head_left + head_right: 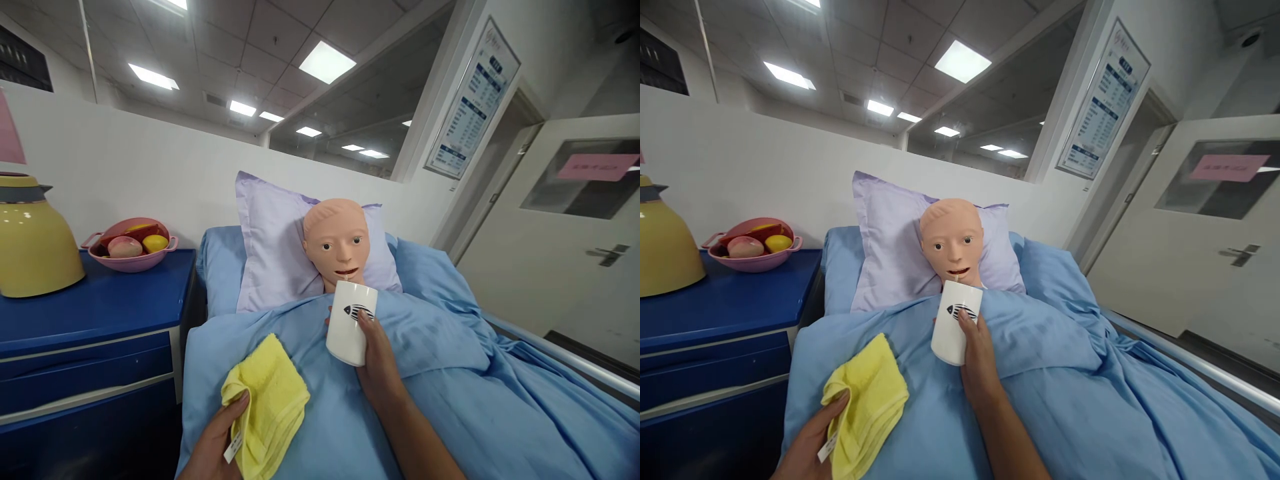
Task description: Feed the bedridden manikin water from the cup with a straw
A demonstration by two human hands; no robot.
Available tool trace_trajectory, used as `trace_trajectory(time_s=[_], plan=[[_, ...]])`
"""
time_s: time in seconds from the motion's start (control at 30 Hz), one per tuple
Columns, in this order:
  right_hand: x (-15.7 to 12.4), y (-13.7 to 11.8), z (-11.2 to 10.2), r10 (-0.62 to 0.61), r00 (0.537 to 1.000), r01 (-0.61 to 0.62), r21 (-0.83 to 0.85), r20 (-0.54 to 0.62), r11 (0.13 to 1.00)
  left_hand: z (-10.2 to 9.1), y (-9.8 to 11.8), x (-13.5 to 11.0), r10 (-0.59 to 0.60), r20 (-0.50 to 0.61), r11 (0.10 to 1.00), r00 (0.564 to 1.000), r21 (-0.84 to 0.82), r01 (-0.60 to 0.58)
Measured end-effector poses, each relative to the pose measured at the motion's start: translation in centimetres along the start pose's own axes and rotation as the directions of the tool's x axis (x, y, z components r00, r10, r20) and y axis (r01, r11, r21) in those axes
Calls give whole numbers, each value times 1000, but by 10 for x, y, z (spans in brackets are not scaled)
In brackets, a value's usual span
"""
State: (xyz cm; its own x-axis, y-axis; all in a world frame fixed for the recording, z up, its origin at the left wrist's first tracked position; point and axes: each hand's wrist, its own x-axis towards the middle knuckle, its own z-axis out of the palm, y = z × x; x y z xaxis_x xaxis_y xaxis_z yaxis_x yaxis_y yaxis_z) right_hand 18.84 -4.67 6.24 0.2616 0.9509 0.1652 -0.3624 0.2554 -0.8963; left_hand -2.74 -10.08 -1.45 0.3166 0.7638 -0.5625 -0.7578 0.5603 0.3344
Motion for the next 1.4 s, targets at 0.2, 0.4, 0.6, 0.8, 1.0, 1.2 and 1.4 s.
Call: trace_trajectory(time_s=[0.2,0.4,0.6,0.8,1.0,1.2,1.4], plan=[[2,2,-2,30,1000,-30,-6,6,1000,2,0,-2,3,2,1000,1000,-13,-3],[3,4,-5,2,1000,-2,2,12,1000,1,0,-1,0,-2,1000,1000,-3,0],[6,8,-8,-31,1000,31,-55,3,998,-7,-1,5,-13,21,1000,1000,-3,13],[5,8,-7,-18,1000,18,-97,10,995,-6,-1,4,-32,77,999,996,-23,34],[4,8,-7,-6,999,11,-126,37,992,-8,-1,6,1,33,1000,999,9,-1],[4,7,-7,-4,999,11,-146,47,989,-9,-1,7,-44,91,998,995,-37,47],[6,9,-8,-3,998,13,-161,60,987,-5,-2,3,3,10,1000,1000,-2,-3]])
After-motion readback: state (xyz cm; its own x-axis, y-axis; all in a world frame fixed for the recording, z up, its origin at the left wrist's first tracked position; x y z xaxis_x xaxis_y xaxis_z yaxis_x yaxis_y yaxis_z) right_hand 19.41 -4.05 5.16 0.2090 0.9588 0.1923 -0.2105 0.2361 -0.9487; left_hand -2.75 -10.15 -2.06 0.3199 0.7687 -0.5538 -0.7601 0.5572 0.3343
